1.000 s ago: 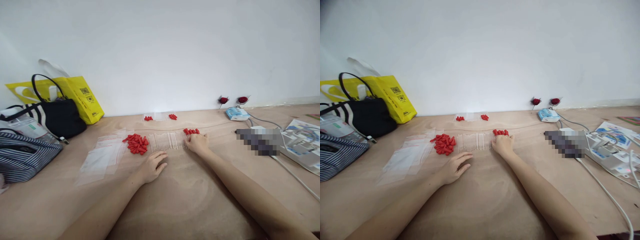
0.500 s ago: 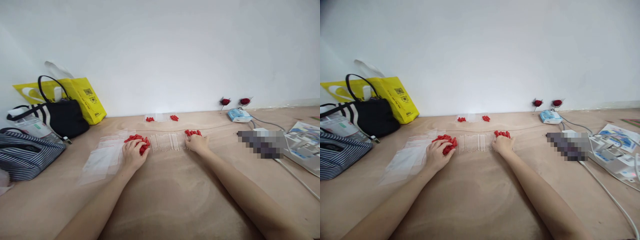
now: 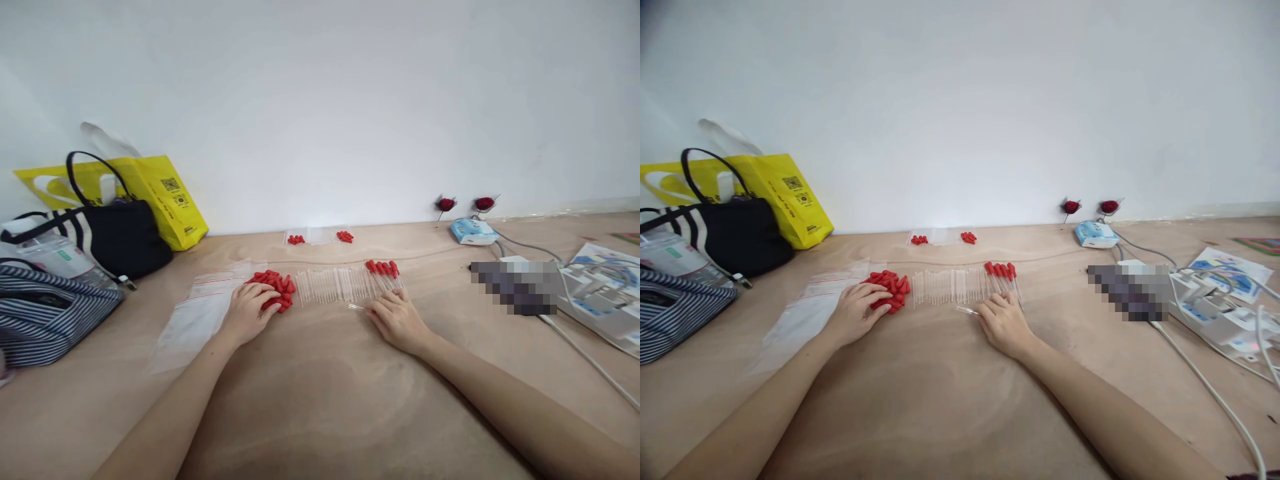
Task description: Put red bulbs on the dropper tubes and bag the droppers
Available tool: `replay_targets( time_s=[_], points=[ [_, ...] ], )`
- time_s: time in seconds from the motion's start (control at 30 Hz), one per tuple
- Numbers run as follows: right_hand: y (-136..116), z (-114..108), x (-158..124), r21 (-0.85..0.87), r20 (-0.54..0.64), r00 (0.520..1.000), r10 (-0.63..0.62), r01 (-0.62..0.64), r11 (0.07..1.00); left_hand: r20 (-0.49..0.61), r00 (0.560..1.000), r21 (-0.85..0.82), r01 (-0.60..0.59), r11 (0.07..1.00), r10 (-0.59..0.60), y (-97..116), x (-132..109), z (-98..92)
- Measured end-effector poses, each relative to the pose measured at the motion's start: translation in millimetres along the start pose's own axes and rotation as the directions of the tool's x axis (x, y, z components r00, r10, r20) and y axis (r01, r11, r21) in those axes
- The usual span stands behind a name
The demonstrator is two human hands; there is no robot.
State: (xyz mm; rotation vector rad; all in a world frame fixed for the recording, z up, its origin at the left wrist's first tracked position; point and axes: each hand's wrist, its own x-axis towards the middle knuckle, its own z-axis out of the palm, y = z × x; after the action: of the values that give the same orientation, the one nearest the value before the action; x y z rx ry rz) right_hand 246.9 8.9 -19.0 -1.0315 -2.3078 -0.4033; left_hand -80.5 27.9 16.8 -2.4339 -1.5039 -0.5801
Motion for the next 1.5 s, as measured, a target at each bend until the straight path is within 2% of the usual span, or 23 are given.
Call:
replay_targets(
  time_s=[0.17,0.3,0.37,0.47,0.57,0.7,0.93,1.2,1.5],
  points=[
    [-2,-1,-2,0.085,0.020,0.999,-0.031,0.030,0.996,-0.034,0.996,-0.016,-0.088,0.996,0.087,-3,4,-13.1],
    [-3,0,1,0.149,0.050,0.999,0.005,-0.012,0.989,-0.053,0.971,-0.172,-0.238,0.956,0.232,19,7,-25.5],
    [-4,0,1,0.186,0.061,0.998,0.017,-0.028,0.982,-0.077,0.968,-0.253,-0.252,0.934,0.240,40,7,-20.6],
    [-5,-1,1,0.224,0.078,0.997,0.024,-0.041,0.974,-0.066,0.973,-0.337,-0.229,0.913,0.219,68,3,-2.3],
    [-5,-2,0,0.226,0.089,0.996,0.025,-0.045,0.973,-0.032,0.980,-0.393,-0.194,0.899,0.197,83,-1,14.3],
    [-7,-1,1,0.226,0.078,0.997,0.029,-0.045,0.973,-0.006,0.984,-0.402,-0.164,0.901,0.176,85,-3,24.4],
    [-20,4,5,0.231,0.024,1.000,0.019,-0.024,0.973,-0.092,0.977,-0.337,-0.212,0.917,0.191,89,-3,33.1],
    [-28,1,5,0.225,0.023,0.999,0.024,-0.028,0.974,-0.057,0.985,-0.338,-0.171,0.925,0.162,95,-2,26.9],
    [-41,0,4,0.260,0.012,0.998,0.058,-0.059,0.964,-0.066,0.987,-0.350,-0.158,0.923,0.145,98,-1,23.5]
  ],
)
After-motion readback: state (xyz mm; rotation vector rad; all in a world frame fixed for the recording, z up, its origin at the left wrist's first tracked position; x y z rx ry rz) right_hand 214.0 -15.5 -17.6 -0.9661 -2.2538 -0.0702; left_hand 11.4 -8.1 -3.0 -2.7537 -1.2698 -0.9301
